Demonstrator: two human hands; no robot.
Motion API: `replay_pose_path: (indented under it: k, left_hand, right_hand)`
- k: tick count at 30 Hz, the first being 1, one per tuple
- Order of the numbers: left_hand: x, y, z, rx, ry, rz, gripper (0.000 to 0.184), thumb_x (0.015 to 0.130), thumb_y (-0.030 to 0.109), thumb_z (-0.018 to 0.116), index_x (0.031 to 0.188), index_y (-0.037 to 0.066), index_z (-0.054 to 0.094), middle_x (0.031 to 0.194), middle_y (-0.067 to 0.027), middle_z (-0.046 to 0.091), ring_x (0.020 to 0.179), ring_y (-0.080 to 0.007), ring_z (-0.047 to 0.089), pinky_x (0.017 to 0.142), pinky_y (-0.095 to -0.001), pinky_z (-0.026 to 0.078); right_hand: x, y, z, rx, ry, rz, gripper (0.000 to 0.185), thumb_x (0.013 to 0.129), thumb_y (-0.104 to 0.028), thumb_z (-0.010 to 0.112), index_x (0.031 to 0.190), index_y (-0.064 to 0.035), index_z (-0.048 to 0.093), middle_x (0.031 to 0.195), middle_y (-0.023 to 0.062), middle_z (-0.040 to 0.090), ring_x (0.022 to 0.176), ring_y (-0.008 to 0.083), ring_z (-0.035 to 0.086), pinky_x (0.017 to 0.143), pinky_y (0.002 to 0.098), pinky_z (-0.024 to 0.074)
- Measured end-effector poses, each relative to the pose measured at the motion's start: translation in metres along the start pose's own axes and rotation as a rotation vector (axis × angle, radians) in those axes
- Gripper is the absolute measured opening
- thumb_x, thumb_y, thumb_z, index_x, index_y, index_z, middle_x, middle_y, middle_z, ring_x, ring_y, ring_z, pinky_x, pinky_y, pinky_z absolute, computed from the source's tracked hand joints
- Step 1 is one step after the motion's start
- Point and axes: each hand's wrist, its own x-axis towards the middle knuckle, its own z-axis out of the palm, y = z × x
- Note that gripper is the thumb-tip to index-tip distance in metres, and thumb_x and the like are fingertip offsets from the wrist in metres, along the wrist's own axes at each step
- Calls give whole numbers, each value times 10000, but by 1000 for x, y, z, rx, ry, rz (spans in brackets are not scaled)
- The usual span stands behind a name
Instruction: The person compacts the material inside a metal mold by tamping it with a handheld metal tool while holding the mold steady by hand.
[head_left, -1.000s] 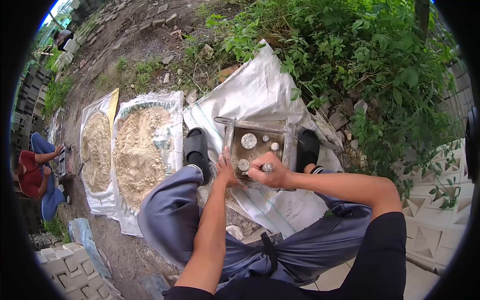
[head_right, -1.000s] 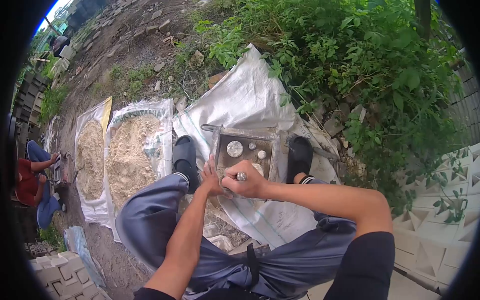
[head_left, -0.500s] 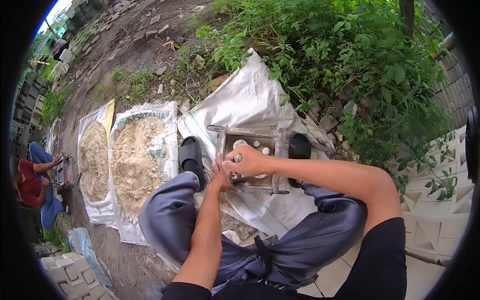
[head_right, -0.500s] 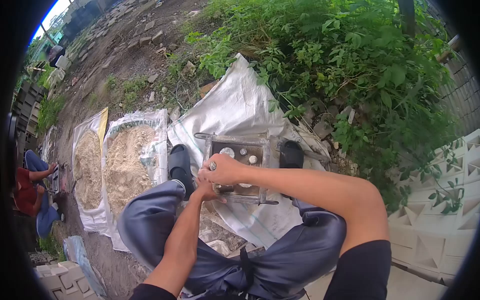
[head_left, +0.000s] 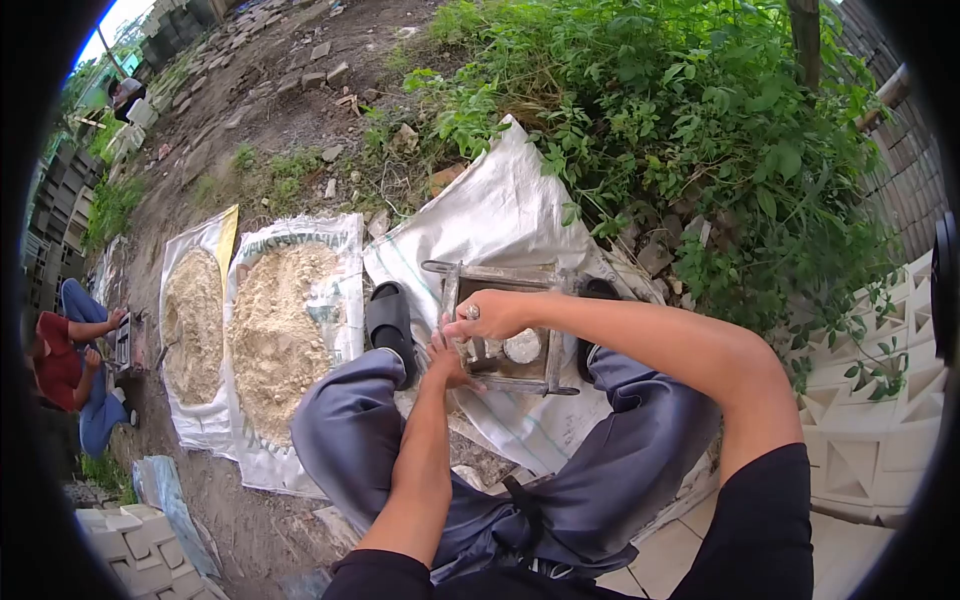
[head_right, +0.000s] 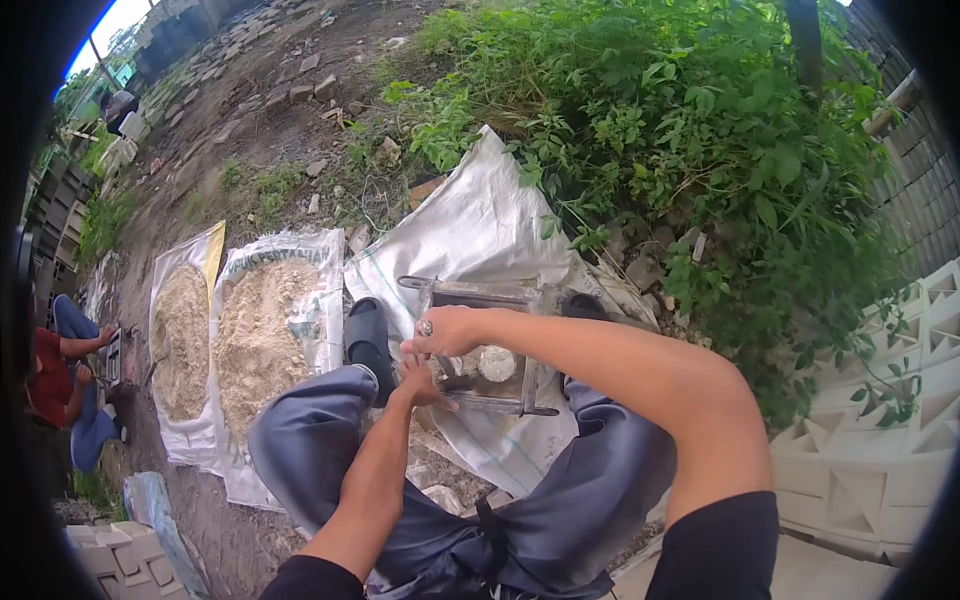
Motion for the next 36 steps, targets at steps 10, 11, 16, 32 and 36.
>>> replay_pose_path:
  k: [10, 11, 16, 32, 36]
  left_hand:
    - [-24, 26, -32, -191, -64, -48, 1788, 336, 477, 982, 1418, 87, -387, 1541, -332, -126, 1438, -526, 3, 1187, -567, 141]
    - [-22, 25, -29, -189, 12, -65, 1751, 355, 409, 991, 1440, 177, -364, 1570, -274, -102, 1444, -498, 56, 1161, -592, 208]
    - [-22, 22, -20, -180, 60, -74, 1709, 392, 334, 995, 1463, 282, -335, 1603, -209, -66, 1447, -480, 120, 1134, -622, 274]
    - [-24, 21, -25, -194, 28, -21, 1758, 362, 391, 997, 1440, 119, -366, 1533, -334, -96, 1416, -546, 51, 1169, -581, 172]
    - [-16, 12, -8, -172, 127, -17, 1755, 335, 373, 1003, 1466, 248, -333, 1577, -256, -73, 1424, -507, 131, 1117, -620, 298]
  right_hand:
    - [-7, 25, 141, 663, 1354, 0, 416, 929, -193, 578, 560, -22, 496, 505, -11, 471, 492, 57, 423, 470, 290, 332]
    - [-15, 22, 142, 640, 1326, -9, 414, 927, -182, 578, 559, -16, 486, 503, -10, 469, 488, 64, 424, 468, 292, 334]
    - [-33, -10, 137, 509, 1322, -18, 394, 911, -144, 577, 560, 0, 468, 482, 38, 453, 460, 90, 420, 455, 320, 327]
    - [-40, 2, 130, 627, 1400, 1, 326, 848, -48, 551, 549, 20, 440, 476, 34, 401, 434, 101, 406, 435, 332, 287]
    - [-47, 12, 145, 368, 1406, -261, 284, 833, -51, 600, 582, 30, 493, 500, 104, 434, 426, 165, 444, 461, 338, 329]
